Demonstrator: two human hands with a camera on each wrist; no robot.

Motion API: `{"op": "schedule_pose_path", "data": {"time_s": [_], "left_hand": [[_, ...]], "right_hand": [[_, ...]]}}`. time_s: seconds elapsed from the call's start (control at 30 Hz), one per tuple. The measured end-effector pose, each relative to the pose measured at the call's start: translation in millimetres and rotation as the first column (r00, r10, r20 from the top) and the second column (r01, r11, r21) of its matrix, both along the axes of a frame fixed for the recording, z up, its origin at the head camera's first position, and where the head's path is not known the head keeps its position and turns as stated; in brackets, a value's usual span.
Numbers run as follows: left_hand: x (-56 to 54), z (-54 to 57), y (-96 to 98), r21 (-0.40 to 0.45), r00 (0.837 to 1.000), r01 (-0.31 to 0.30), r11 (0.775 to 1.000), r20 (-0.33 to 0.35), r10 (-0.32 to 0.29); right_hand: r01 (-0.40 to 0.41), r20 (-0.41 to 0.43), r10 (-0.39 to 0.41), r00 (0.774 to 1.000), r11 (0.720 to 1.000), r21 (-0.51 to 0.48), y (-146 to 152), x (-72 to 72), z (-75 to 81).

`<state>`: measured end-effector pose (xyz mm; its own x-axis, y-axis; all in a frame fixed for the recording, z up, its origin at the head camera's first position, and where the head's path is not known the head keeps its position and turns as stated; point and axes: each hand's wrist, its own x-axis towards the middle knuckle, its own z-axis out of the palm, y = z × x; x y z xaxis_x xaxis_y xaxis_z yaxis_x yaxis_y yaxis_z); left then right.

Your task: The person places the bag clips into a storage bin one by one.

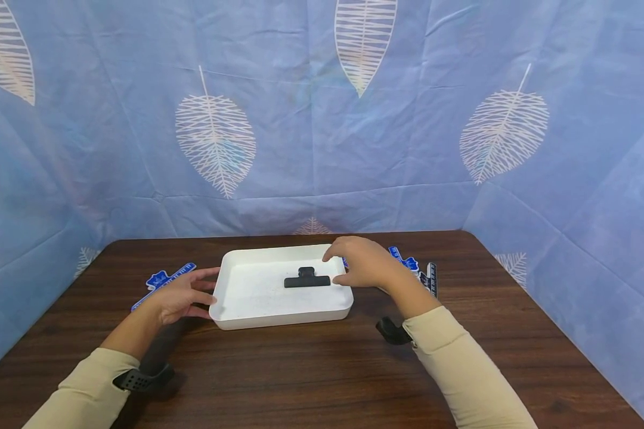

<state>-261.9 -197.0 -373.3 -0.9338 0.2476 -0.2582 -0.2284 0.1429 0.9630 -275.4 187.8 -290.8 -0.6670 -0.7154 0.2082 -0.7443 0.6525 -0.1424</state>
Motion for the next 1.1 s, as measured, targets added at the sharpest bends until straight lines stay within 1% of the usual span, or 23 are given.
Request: {"op": "schedule_pose_path", "data": {"time_s": [0.17, 0.47, 0.7, 1.1], "left_hand": [[0.0, -0.5, -0.5, 0.002, 1.0, -0.001, 1.0, -0.003, 0.001], [-1.0, 0.4, -1.3, 0.009, 1.0, 0.0, 1.0, -0.004, 0.0], [-1.8, -1.0, -2.1, 0.003, 1.0, 0.004, 1.0, -0.004, -0.004], [-2.2, 0.2, -2.3, 0.008, 1.0, 0.004, 1.0, 0.002, -0.004]], "right_hand": [[0.039, 0.028, -0.039, 0.999, 0.999, 0.003, 9, 0.3, -3.0], [0.087, 0.049, -0.086, 0.995, 0.996, -0.018, 29, -2.5, -10.1], [0.119, 0.063, -0.117, 0.991, 0.992, -0.036, 40, -5.4, -14.2], [0.215, 0.113, -0.21, 0.971, 0.976, -0.04, 57, -19.4, -25.5]]}}
